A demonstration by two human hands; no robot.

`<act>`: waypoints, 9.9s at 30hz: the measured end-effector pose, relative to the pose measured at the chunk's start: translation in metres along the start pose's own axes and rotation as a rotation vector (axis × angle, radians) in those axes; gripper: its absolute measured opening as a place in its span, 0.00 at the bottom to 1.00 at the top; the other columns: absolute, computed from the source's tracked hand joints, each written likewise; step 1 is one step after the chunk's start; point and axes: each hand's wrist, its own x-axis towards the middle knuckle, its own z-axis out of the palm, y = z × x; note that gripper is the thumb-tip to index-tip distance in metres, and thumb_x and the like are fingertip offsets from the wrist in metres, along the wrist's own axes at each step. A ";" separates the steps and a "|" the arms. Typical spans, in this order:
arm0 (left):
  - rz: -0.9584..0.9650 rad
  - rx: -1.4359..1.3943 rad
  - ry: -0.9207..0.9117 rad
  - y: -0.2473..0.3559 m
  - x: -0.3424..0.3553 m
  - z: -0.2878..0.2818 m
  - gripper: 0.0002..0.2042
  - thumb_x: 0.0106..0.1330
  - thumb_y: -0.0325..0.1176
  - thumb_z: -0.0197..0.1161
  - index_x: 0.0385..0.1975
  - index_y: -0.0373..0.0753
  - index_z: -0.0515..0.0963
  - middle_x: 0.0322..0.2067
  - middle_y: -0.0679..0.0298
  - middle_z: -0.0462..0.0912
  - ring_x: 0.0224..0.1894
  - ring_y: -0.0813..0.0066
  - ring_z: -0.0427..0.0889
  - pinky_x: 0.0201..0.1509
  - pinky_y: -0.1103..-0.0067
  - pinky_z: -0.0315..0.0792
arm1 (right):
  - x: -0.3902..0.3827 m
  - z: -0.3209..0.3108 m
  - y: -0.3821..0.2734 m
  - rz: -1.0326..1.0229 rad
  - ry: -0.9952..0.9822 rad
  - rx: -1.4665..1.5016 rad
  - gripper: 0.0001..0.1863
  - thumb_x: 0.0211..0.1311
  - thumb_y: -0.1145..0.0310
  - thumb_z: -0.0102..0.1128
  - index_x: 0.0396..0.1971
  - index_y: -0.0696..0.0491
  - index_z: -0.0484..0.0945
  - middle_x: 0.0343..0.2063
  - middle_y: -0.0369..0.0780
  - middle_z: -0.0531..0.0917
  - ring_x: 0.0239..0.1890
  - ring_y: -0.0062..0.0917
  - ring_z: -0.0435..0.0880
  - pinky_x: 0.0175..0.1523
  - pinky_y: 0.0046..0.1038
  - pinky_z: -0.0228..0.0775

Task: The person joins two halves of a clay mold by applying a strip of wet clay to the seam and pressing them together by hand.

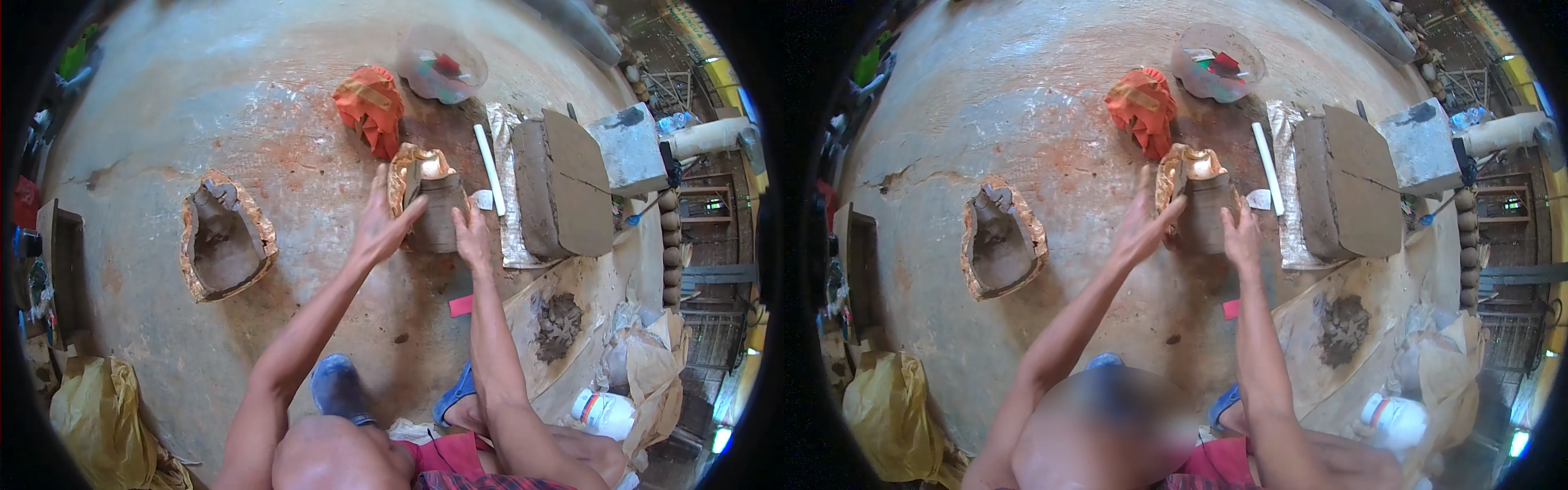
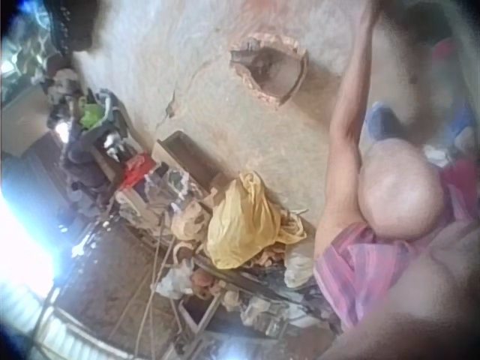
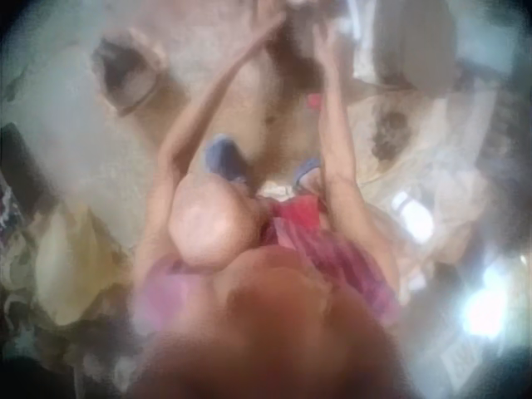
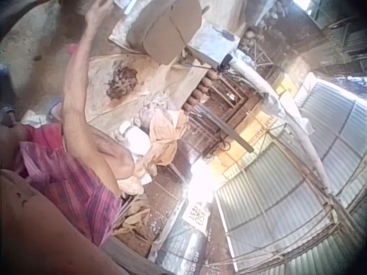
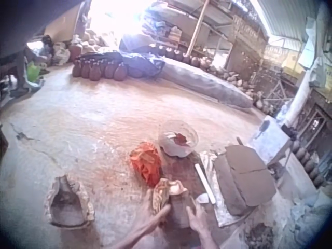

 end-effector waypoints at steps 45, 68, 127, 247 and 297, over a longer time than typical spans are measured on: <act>-0.431 -0.263 -0.029 -0.053 -0.130 -0.038 0.30 0.78 0.53 0.58 0.70 0.36 0.72 0.59 0.51 0.83 0.62 0.61 0.81 0.67 0.67 0.72 | -0.113 0.119 -0.085 -0.557 0.298 0.643 0.44 0.79 0.33 0.34 0.69 0.62 0.68 0.67 0.53 0.72 0.74 0.48 0.67 0.77 0.48 0.58; -0.540 -0.444 0.019 -0.050 -0.139 -0.030 0.28 0.84 0.53 0.50 0.73 0.38 0.69 0.60 0.59 0.80 0.59 0.72 0.78 0.63 0.73 0.74 | -0.113 0.107 -0.074 -0.594 0.388 0.658 0.44 0.79 0.32 0.32 0.67 0.61 0.71 0.63 0.54 0.77 0.68 0.50 0.74 0.72 0.48 0.65; -0.351 -0.587 0.154 -0.102 -0.175 -0.021 0.18 0.84 0.35 0.54 0.67 0.35 0.76 0.49 0.69 0.84 0.48 0.84 0.78 0.53 0.81 0.76 | -0.199 0.105 -0.069 0.138 -0.332 1.824 0.28 0.83 0.51 0.46 0.20 0.49 0.57 0.16 0.29 0.54 0.15 0.16 0.49 0.21 0.26 0.41; -0.138 0.018 0.337 -0.074 -0.074 -0.098 0.26 0.84 0.51 0.48 0.71 0.41 0.74 0.59 0.45 0.83 0.63 0.58 0.82 0.66 0.67 0.73 | -0.108 -0.055 -0.069 -0.127 0.083 0.260 0.10 0.66 0.72 0.68 0.28 0.55 0.75 0.29 0.35 0.81 0.28 0.19 0.78 0.35 0.26 0.74; 0.013 -0.300 0.616 -0.075 -0.093 -0.097 0.17 0.83 0.40 0.58 0.33 0.34 0.81 0.24 0.77 0.75 0.28 0.88 0.67 0.30 0.80 0.63 | -0.135 0.036 -0.154 -0.025 -1.013 0.358 0.07 0.74 0.73 0.57 0.39 0.61 0.79 0.19 0.38 0.82 0.16 0.18 0.80 0.23 0.28 0.74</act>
